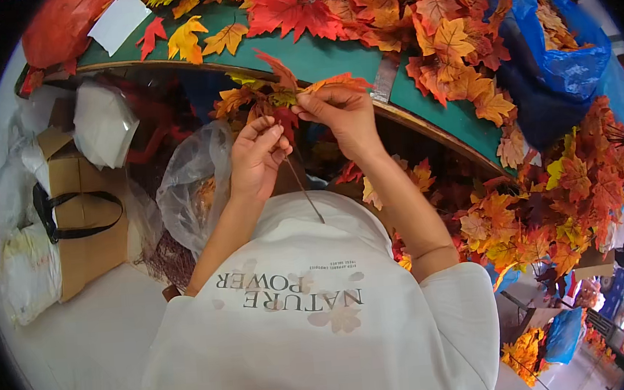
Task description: The person attaches artificial maple leaves to a wire garland base by hand, twisting the stems of the leaves around the base.
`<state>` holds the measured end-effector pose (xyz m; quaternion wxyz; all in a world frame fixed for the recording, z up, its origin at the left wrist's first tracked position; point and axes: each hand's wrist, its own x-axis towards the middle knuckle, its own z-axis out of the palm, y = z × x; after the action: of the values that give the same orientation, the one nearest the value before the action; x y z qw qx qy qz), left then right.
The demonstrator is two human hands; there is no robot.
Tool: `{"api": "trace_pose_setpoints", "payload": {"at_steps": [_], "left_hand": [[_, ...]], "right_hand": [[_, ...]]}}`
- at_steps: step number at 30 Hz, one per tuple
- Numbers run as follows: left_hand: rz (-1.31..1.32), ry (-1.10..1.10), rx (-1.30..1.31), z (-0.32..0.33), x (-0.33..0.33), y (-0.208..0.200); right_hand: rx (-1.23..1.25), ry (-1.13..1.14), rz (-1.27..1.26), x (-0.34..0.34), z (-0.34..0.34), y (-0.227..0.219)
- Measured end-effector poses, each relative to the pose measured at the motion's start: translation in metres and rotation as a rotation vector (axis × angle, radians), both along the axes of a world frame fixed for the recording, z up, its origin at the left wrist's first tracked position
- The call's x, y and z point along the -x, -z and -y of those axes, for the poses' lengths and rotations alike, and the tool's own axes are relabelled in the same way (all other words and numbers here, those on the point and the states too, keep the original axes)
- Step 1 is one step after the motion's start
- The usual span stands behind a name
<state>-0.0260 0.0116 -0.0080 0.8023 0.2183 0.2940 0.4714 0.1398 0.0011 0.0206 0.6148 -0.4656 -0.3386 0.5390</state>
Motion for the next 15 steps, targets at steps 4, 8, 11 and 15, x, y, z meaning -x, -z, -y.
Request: {"api": "trace_pose_setpoints", "payload": {"at_steps": [4, 8, 11, 15], "left_hand": [[-0.022, -0.027, -0.018, 0.004, -0.002, -0.002], [-0.034, -0.04, -0.004, 0.007, -0.003, -0.001], [-0.035, -0.041, -0.013, 0.007, -0.004, 0.002], [-0.055, -0.048, -0.008, 0.006, -0.003, 0.002]], "right_hand": [[0.052, 0.152, -0.169, 0.029, 0.01, 0.024], [0.04, 0.136, -0.255, 0.038, 0.015, 0.03], [0.042, 0.135, -0.289, 0.039, 0.016, 0.029], [0.028, 0.114, -0.284, 0.04, 0.016, 0.031]]}}
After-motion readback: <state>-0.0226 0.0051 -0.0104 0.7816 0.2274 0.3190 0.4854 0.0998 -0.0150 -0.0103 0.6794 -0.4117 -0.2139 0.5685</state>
